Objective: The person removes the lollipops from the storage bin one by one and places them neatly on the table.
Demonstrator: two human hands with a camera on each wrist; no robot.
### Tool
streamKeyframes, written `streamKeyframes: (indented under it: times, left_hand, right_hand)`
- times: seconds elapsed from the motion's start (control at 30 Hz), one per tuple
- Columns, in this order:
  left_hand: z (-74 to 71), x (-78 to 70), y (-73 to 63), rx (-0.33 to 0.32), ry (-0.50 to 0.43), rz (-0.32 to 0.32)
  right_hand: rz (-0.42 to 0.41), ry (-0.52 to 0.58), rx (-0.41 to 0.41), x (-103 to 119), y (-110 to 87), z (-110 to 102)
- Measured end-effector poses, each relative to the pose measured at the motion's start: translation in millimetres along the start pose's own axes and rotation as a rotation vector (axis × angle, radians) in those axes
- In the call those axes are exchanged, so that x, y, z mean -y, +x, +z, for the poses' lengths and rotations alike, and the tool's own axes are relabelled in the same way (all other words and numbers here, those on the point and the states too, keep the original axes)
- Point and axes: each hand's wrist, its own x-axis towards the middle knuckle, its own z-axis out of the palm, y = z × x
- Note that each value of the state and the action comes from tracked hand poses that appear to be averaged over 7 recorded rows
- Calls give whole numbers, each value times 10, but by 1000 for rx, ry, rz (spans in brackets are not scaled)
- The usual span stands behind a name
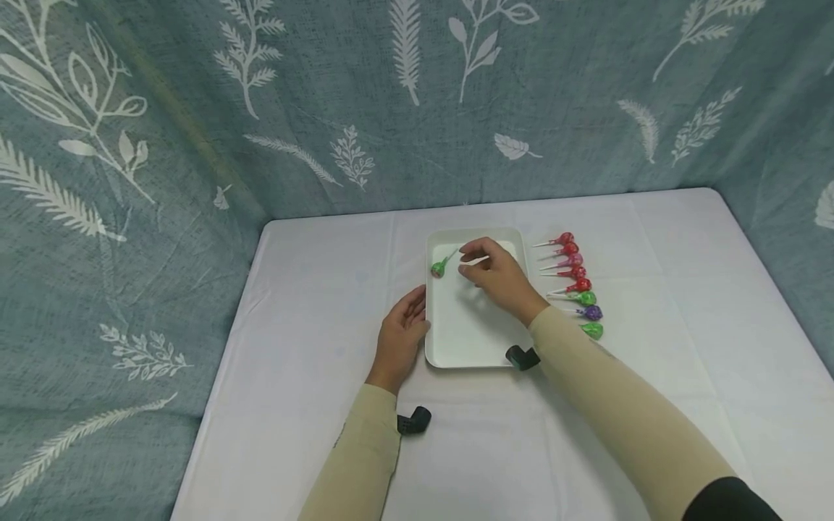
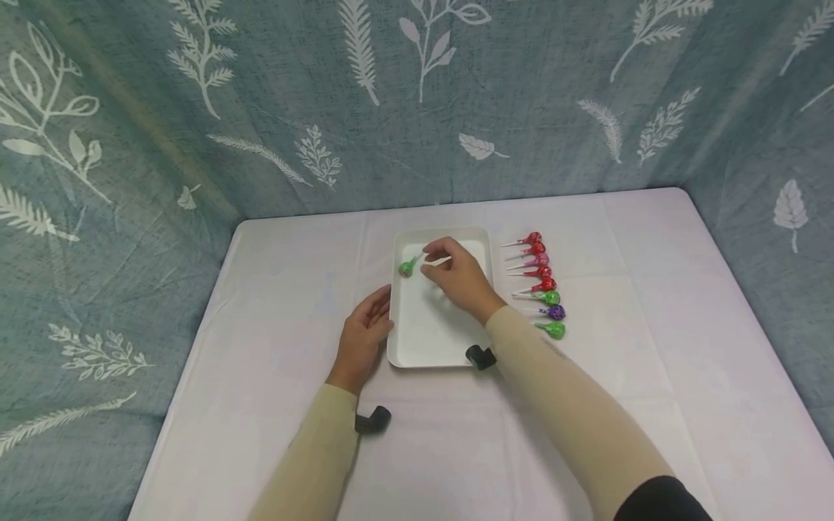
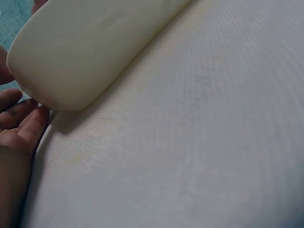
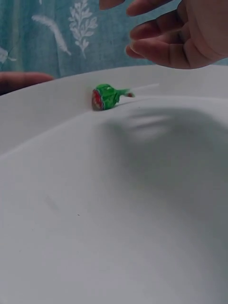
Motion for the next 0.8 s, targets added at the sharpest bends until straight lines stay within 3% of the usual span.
streamKeyframes:
  times: [0.3, 0.8]
  left_hand:
    - [-6, 6, 12, 11, -16, 10]
    - [-14, 52, 30, 24, -46, 18]
  right_hand:
    - [69, -57, 37, -55, 159, 136]
    - [98, -127, 99, -203, 346, 302]
